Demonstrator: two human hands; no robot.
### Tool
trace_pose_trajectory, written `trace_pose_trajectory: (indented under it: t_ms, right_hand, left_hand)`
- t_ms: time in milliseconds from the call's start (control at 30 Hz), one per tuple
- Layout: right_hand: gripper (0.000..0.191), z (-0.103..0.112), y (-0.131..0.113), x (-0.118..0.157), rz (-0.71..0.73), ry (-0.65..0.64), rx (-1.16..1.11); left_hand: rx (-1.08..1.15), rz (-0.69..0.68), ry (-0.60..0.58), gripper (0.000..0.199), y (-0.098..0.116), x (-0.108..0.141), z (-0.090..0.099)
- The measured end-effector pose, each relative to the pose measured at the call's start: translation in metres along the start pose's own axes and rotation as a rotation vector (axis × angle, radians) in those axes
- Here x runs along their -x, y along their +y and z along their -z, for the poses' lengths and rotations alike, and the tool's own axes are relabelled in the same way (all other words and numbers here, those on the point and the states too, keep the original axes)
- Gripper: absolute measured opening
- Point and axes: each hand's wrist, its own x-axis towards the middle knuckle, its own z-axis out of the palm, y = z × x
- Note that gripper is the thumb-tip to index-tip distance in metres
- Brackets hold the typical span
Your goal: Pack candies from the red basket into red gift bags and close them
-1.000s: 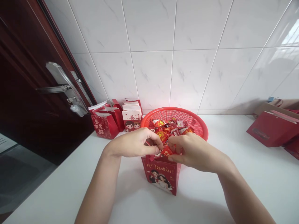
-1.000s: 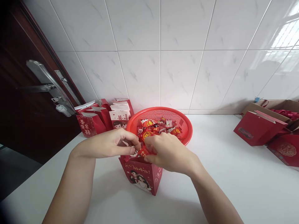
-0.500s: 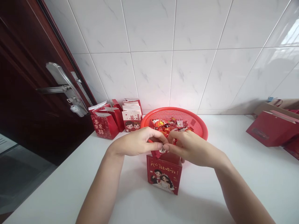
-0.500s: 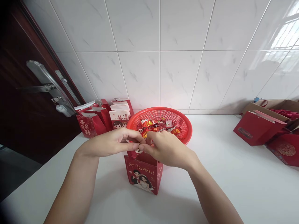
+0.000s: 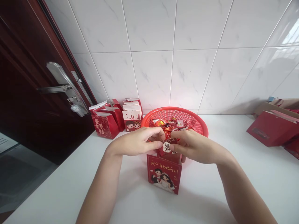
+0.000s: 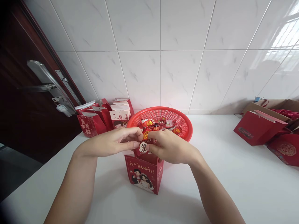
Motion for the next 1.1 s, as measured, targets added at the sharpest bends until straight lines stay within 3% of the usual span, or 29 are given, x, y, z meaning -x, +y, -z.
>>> trace_pose_trajectory:
  t_ms: [200,367,667,900,1100]
  right_hand:
    - [0.021,0.002,0.003,0.000,0.003,-0.005,0.048]
    - [0.032,-0.001,0.004,-0.001,-0.031,-0.013,0.167]
    - [0.018,-0.001,0.002,0.000,-0.072,-0.053,0.198]
    - [0.014,0.001,0.002,0.002,0.018,-0.067,0.262]
    - [0.008,0.007,0.001,0.007,0.079,-0.046,0.208]
  left_hand:
    - [-0.112,0.073,0.029,0.029,-0.001,0.001,0.003]
    - [-0.197,0.091,0.047,0.018,0.000,0.001,0.001]
    - [-0.254,0.088,0.069,0.008,0.004,0.003,-0.005]
    - [-0.435,0.046,0.165,0.015,0.004,-0.008,-0.023]
    - [-0.462,0.011,0.157,0.012,0.000,-0.010,-0.021]
